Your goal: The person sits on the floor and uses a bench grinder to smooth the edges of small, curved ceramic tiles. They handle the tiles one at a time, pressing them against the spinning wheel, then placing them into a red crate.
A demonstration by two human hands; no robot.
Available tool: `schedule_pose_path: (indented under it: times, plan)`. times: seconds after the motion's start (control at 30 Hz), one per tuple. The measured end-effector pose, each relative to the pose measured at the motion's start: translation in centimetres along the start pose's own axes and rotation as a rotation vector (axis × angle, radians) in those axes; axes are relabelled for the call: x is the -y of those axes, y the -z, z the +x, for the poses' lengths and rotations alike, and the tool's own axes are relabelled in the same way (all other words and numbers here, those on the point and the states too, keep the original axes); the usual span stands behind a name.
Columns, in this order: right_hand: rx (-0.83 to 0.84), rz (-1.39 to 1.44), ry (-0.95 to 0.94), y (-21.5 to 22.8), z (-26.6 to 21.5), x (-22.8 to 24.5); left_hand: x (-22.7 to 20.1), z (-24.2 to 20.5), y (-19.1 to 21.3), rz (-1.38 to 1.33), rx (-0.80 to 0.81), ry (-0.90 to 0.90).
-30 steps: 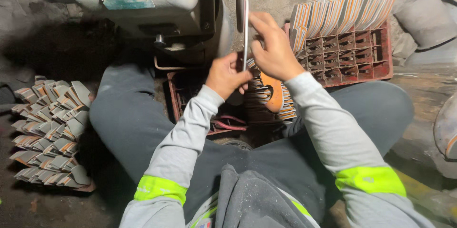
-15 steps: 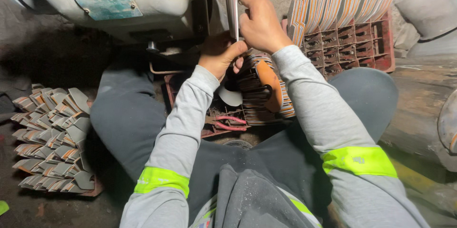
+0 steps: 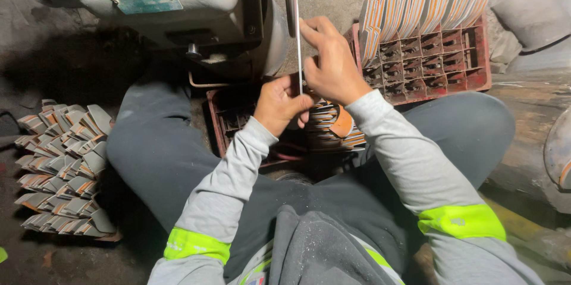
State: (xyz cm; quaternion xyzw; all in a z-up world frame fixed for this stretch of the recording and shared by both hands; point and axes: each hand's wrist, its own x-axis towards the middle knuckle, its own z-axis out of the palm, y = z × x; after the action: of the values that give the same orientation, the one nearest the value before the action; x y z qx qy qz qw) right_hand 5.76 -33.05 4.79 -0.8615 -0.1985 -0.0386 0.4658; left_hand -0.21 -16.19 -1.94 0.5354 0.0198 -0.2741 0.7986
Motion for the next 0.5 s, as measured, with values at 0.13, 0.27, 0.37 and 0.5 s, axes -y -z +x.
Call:
schedule_pose_path:
  times: [0.13, 0.27, 0.37, 0.5]
  plan:
    - [0.176, 0.132, -0.062, 2.6, -2.4, 1.0, 1.4, -1.4, 0.1, 0.526, -0.197, -0.223]
    - [0.272, 0.446, -0.172, 4.0, -3.1, -0.2, 0.4, -1.1, 1.6, 1.134, -0.332, -0.817]
    - [0.218, 0.544, -0.264, 3.8, -3.1, -1.3, -0.4, -1.2, 1.1, 0.926, -0.248, -0.486]
    - [0.164, 0.593, -0.289, 2.8, -2.3, -2.3, -0.6, -0.5, 0.5, 0.864, -0.163, -0.394]
